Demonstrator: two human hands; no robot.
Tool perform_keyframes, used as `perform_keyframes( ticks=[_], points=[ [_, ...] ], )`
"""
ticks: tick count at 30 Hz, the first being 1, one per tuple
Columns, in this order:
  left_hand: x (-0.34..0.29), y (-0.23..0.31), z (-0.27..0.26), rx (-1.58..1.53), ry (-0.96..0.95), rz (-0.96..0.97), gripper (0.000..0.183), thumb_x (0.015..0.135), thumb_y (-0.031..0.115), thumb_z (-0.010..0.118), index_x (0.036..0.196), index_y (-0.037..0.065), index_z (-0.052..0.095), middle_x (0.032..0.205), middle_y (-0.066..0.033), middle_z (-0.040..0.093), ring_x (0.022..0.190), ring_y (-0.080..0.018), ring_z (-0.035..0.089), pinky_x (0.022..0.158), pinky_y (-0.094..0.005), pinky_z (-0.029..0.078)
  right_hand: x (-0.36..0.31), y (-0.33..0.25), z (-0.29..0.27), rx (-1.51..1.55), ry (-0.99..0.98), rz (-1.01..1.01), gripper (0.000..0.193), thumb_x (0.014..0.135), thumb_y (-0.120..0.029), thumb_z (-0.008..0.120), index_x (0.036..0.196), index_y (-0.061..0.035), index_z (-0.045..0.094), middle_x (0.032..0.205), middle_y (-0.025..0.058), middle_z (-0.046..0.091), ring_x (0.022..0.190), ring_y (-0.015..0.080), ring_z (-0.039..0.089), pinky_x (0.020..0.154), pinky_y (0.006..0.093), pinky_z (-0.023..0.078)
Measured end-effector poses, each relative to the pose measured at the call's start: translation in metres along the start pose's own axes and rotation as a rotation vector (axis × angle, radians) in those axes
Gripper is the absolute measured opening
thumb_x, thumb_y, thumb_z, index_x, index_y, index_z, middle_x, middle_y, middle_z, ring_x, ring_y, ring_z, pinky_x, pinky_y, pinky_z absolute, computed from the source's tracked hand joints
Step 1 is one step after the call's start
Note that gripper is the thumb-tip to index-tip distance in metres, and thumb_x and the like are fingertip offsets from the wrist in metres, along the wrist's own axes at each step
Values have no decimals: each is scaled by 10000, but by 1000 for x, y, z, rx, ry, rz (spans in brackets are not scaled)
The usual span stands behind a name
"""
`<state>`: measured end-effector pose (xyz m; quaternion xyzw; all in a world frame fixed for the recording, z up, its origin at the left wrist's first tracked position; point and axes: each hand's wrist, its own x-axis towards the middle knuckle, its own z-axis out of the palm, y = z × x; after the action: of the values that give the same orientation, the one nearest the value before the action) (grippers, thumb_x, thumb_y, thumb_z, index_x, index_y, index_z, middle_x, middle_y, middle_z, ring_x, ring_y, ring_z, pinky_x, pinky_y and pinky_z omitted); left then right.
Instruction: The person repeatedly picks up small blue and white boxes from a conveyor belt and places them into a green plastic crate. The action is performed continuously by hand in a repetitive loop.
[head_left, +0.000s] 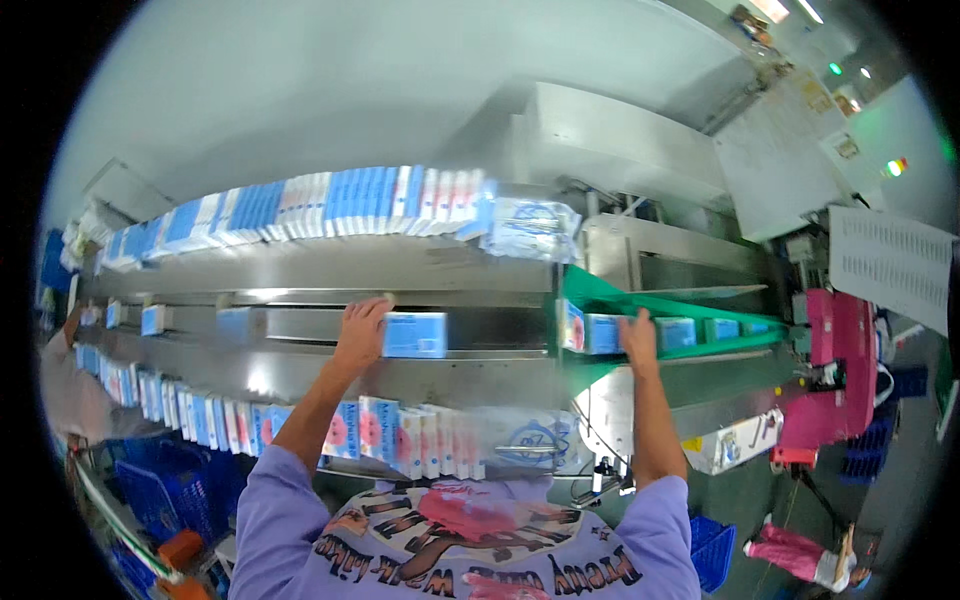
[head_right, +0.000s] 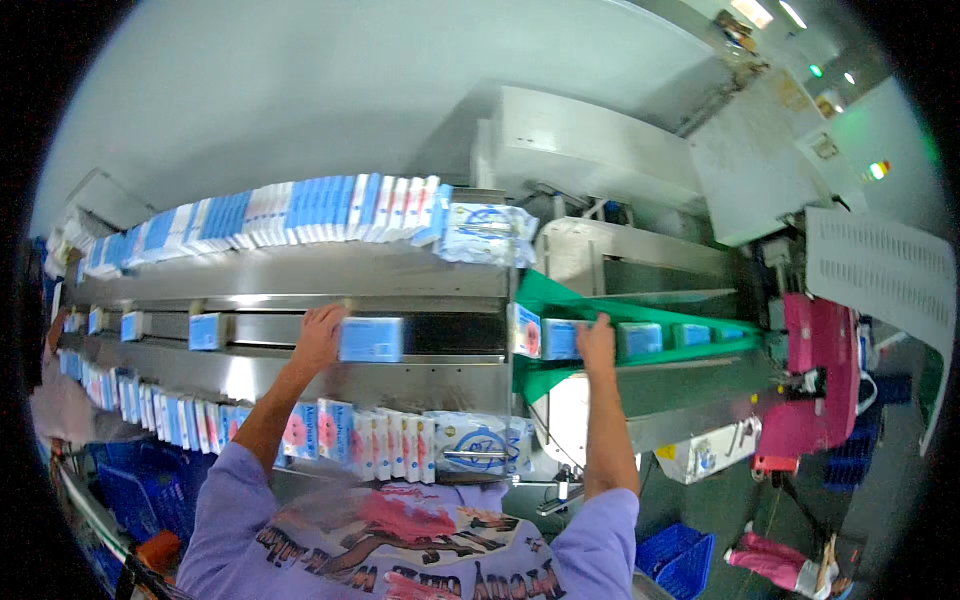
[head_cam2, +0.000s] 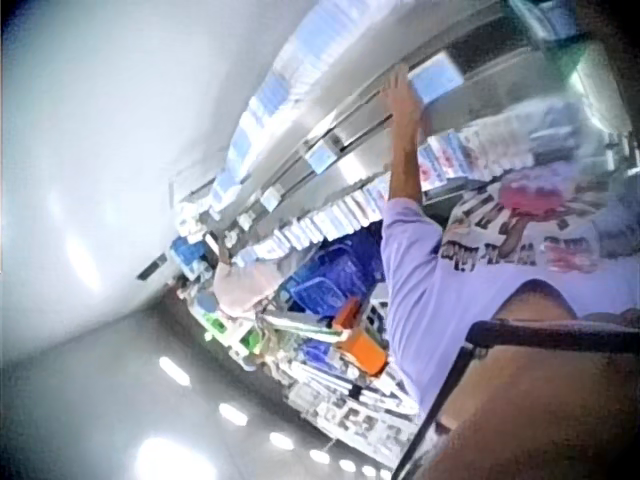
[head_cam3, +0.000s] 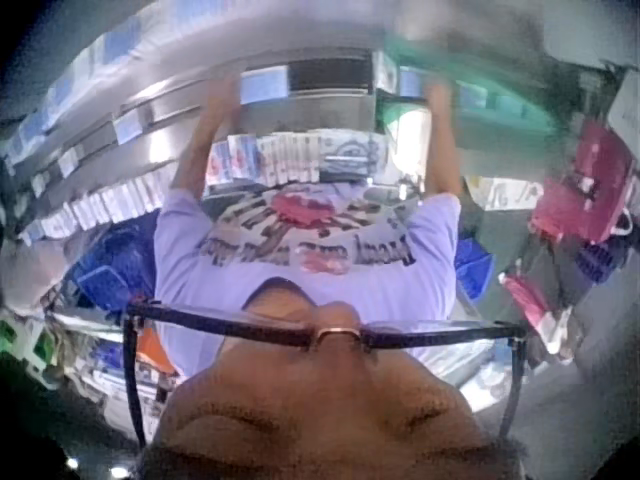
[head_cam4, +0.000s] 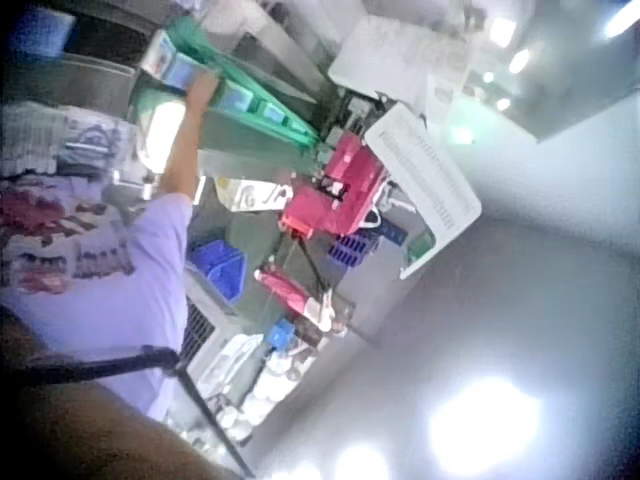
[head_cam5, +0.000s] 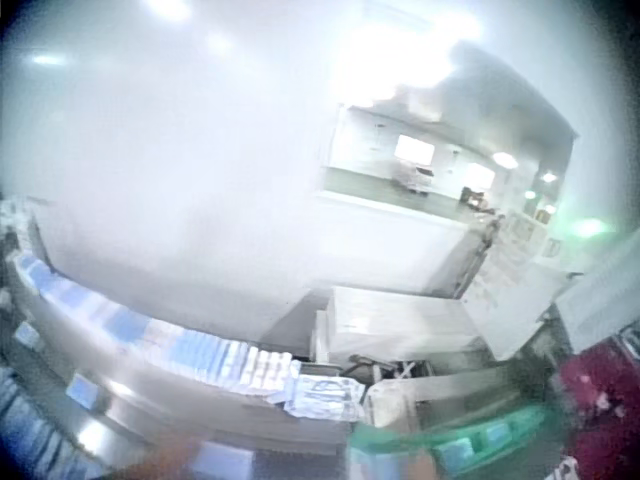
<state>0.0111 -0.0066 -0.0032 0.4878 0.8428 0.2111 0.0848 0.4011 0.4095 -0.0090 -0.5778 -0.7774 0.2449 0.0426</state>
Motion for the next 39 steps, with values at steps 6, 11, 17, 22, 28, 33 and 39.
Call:
perform_keyframes(
  ticks=[6,11,17,22,28,33,39],
  points=[
    [-35,-115,-46,166,18,-311,360,850,129,567,1209,103,567,1218,-118,579,1200,-326,498,1003,-523,359,-31,-32,-15,216,129,-290,372,936,-159,583,1265,12,547,1195,216,610,1100,337,603,949,400,463],
    [-74,-205,-72,540,-80,-421,365,846,180,549,1206,121,562,1219,-98,575,1213,-315,495,939,-649,358,-48,-52,9,298,-42,-325,372,939,-158,567,1271,8,537,1167,211,622,1096,322,608,940,391,465],
    [-27,-147,-43,282,-334,-296,307,893,218,544,1193,155,567,1210,-66,576,1216,-262,512,1005,-698,300,-25,-27,27,262,-96,-270,436,920,-222,572,1289,2,512,1138,240,630,1049,366,617,907,402,473],
    [-24,-98,-31,302,-243,-187,241,922,205,517,1151,154,571,1160,-60,595,1157,-266,550,993,-683,295,-13,-38,28,165,-61,-146,523,878,-291,610,1308,-17,494,1073,295,641,1032,433,617,885,452,482],
    [-8,-34,-17,221,-230,-126,243,911,178,547,1152,154,568,1146,-63,601,1147,-264,555,1008,-668,284,-10,-20,19,63,-84,-112,625,845,-237,655,1373,-10,410,1165,321,598,1107,456,576,944,463,454],
    [3,0,5,180,-178,-8,333,897,128,555,1229,152,550,1207,-68,594,1177,-266,536,1042,-608,292,-2,-7,4,53,-88,-71,623,841,-214,653,1364,17,404,1169,328,593,1113,461,568,955,468,449],
    [-1,-29,-20,59,-20,-114,384,864,110,551,1247,131,557,1263,-93,580,1208,-287,515,1041,-567,327,-5,-6,-27,-37,124,-156,503,861,-174,642,1292,39,496,1232,270,572,1159,412,539,993,434,426]
  ],
)
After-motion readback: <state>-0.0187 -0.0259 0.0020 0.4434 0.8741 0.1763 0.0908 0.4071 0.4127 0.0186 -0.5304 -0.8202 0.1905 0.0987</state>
